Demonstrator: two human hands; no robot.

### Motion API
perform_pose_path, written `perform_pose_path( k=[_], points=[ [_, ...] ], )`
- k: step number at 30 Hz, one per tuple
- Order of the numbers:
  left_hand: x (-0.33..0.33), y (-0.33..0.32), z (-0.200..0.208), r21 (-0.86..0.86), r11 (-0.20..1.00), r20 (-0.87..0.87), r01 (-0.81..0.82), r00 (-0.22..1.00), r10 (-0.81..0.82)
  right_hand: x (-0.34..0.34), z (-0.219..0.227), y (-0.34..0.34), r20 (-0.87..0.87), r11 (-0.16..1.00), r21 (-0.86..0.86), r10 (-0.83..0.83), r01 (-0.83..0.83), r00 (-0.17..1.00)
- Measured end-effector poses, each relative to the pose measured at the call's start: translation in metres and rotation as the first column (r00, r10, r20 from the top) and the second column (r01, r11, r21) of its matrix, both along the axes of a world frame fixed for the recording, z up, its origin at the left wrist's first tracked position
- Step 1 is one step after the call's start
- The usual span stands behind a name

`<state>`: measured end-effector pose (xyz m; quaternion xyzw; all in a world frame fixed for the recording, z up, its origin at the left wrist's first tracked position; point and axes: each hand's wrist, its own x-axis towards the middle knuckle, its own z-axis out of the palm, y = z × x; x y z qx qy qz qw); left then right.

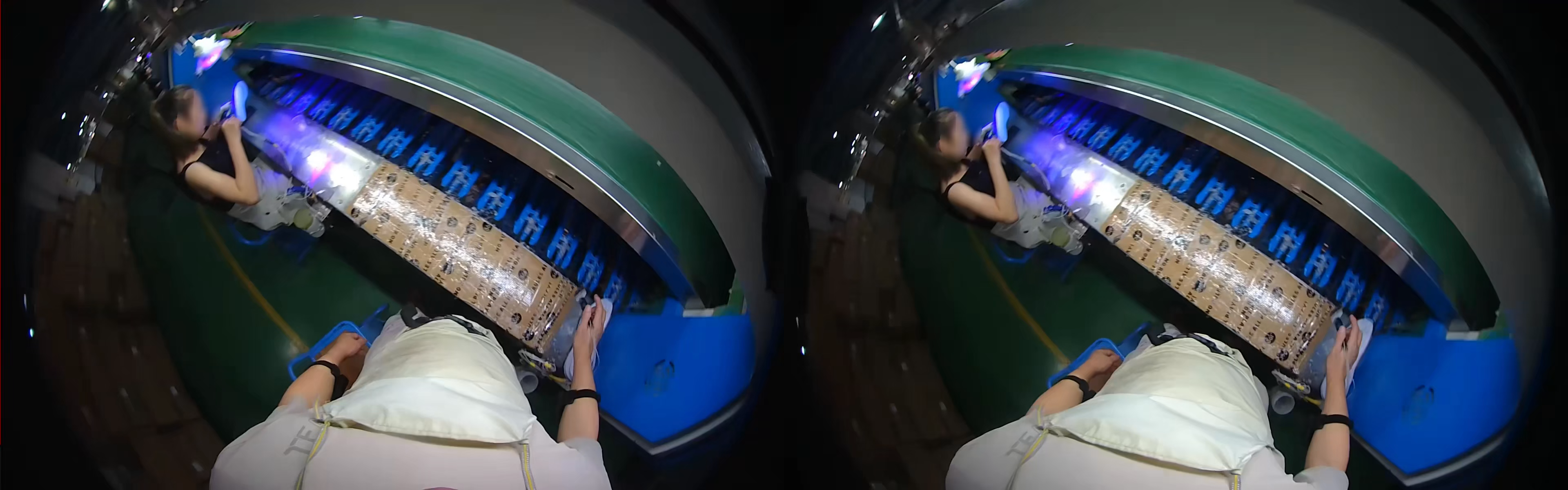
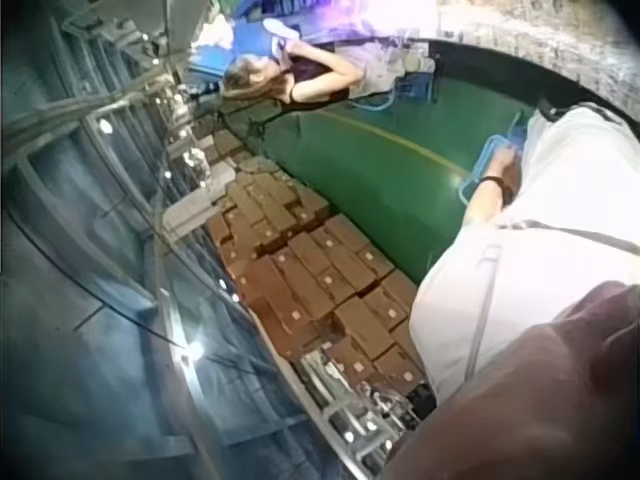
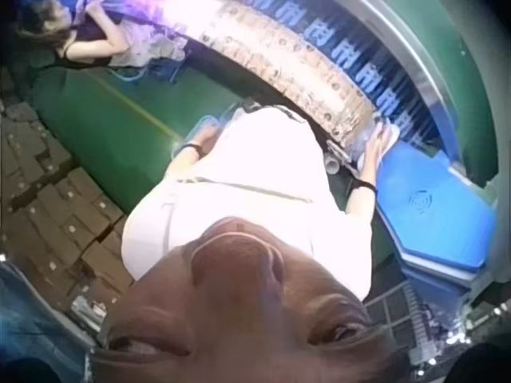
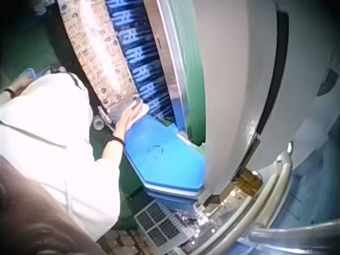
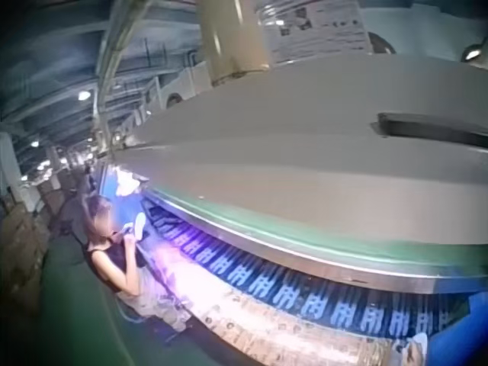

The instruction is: Applying adhesive or primer liquid to shoe soles using a brush applicator on a factory assembly line.

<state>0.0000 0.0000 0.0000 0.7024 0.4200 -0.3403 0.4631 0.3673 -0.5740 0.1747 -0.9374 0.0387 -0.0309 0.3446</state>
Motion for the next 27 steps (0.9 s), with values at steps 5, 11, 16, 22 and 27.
perform_pose_path(
  k=[5, 11, 16, 22, 27],
  points=[
    [-0.053, -0.015, -0.010, 0.169, 0.939, 0.014, 0.300, 0.952, -0.307, 0.000, -0.010, 0.048, -0.217, 0.904, 0.427, 0.077, 0.024, 0.973],
    [-0.055, -0.021, -0.015, -0.067, 0.998, -0.071, 0.008, 0.997, -0.013, 0.002, -0.016, 0.088, -0.499, 0.568, 0.749, 0.146, 0.341, 0.854],
    [-0.079, -0.023, -0.055, -0.081, 0.996, 0.063, -0.036, 0.997, 0.041, 0.015, 0.025, 0.119, -0.384, 0.258, 0.912, 0.265, 0.318, 0.884],
    [-0.066, 0.003, -0.074, -0.078, 0.993, 0.101, 0.088, 0.992, -0.080, 0.000, 0.062, 0.116, -0.280, 0.434, 0.872, 0.060, 0.228, 0.958],
    [-0.052, 0.039, -0.075, -0.033, 0.990, 0.137, 0.141, 0.981, -0.135, -0.023, 0.086, 0.098, -0.165, 0.665, 0.742, 0.052, 0.089, 0.985]
  ],
)
